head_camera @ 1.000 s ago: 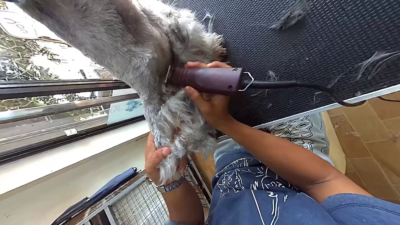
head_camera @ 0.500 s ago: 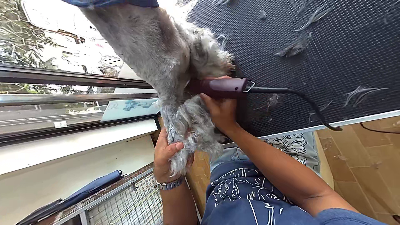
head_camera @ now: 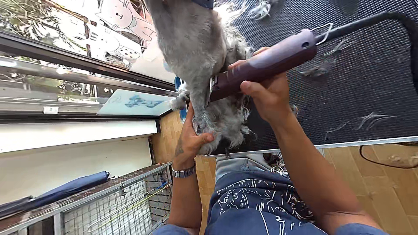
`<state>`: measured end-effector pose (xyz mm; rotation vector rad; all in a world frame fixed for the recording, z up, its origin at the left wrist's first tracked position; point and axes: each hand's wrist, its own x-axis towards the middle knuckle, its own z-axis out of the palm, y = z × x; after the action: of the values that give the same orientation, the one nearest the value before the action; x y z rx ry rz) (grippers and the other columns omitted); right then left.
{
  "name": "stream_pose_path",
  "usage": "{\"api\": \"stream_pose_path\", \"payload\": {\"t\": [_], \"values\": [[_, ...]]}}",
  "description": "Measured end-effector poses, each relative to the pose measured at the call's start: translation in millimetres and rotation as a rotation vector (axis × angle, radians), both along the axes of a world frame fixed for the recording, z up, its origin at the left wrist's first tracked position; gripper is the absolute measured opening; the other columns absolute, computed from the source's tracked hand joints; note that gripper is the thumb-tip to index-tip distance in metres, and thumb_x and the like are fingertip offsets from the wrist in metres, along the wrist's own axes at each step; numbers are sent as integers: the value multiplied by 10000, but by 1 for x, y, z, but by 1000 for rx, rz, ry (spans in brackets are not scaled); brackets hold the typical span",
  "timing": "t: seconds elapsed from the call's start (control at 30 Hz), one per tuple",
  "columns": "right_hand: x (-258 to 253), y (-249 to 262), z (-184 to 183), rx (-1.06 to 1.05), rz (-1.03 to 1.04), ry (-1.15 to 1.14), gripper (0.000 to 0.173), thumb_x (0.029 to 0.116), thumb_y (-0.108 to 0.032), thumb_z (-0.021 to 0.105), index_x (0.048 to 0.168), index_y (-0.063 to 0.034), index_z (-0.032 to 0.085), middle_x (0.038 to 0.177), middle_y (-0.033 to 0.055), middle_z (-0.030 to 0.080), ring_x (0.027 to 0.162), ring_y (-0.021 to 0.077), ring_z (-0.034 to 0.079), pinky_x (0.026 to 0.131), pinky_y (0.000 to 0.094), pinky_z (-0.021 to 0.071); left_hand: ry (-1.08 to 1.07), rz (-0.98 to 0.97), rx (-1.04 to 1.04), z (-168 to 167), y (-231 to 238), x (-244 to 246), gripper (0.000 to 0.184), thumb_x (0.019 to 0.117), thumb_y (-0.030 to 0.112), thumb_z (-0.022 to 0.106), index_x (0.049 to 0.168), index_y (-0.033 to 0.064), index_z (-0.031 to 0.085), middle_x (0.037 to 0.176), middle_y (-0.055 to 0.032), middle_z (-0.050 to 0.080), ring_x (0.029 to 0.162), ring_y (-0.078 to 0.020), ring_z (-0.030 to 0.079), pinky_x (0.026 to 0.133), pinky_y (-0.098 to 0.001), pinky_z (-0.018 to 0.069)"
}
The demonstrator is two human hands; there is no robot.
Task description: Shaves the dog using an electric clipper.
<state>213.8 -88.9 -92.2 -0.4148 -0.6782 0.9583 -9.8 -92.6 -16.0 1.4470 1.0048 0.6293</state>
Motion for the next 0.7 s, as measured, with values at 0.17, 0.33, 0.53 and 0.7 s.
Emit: {"api": "stream_pose_path", "payload": {"t": [0.17,0.33,0.53,0.7], "values": [[-6,-3,-4,-106,49,-110,433,857,-11,718,1235,26,508,1097,96,706,1034,192,703,934,395,604,38,-20,76,-11,-1,-12,1027,833,737,640,1616,202,247,1518,39,501,1319,-71,535,1062,-303,514],[-6,-21,13,-79,-103,-87,453,905,-77,711,1264,-57,434,1136,39,695,1065,183,699,917,384,617,243,40,182,-14,-5,-5,736,1040,620,343,1626,189,237,1533,26,483,1320,-47,524,1095,-295,482],[-6,-12,-2,40,243,-161,540,799,39,735,1260,17,454,1189,157,679,1133,269,672,977,437,579,158,87,44,-10,-8,-3,555,1105,394,380,1628,283,234,1490,49,524,1241,-48,582,1006,-286,539],[4,-5,-27,98,282,46,485,829,-69,764,1243,-110,515,1177,107,715,1129,286,685,1023,494,544,20,181,-135,-18,-11,-13,466,1102,391,367,1567,382,332,1217,61,678,815,-49,688,599,-240,597]]}}
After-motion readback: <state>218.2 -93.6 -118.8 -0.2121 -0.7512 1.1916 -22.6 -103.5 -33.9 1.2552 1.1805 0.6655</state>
